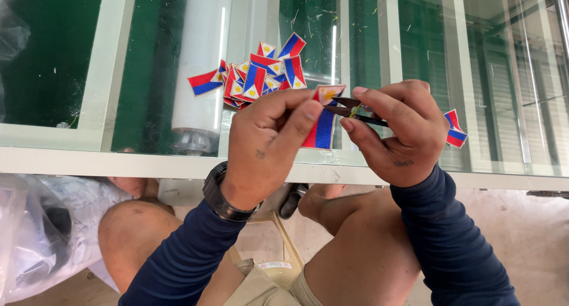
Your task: The person uses pliers to trim the edges of small Philippine flag patches, removing excess material and shaping the borders. The person handles the patches one at a time, occasionally adjusting grip and orientation to access different edges.
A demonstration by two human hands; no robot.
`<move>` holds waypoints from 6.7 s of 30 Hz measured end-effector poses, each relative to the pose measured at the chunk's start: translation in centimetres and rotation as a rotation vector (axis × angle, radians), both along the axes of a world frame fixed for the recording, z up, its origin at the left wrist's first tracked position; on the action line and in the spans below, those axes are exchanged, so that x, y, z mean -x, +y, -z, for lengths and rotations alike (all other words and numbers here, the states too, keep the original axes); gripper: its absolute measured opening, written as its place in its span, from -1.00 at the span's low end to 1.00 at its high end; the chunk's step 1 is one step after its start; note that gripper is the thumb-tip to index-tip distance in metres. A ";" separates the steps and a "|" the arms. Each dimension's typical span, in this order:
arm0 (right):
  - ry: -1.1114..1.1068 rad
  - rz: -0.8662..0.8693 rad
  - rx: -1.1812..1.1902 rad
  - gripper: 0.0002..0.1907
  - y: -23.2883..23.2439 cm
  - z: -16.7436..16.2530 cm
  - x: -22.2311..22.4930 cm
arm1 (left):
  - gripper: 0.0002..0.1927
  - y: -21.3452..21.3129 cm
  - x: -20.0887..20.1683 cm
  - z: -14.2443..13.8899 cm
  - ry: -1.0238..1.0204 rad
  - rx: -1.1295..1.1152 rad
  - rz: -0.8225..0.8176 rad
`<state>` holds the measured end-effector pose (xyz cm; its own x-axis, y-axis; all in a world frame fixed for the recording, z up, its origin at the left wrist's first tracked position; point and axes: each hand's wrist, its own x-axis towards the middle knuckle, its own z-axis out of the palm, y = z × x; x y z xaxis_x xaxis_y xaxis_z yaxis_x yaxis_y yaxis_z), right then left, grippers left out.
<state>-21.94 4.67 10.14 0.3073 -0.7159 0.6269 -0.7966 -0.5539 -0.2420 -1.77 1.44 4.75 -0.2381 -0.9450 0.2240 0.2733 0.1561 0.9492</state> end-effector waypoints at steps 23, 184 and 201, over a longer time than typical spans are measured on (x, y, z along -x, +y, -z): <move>-1.408 -0.244 -1.097 -0.74 -2.5 5.2 2.1 | -0.45 -1.4 0.2 0.9 -0.193 0.400 0.169; -0.103 0.031 -0.015 -0.59 0.4 0.2 0.5 | -0.37 -0.6 -0.2 -0.1 -0.332 0.684 -0.121; -0.097 -0.144 0.178 -0.59 -0.5 1.6 1.2 | -0.46 -0.1 0.1 -0.2 -0.111 0.299 0.076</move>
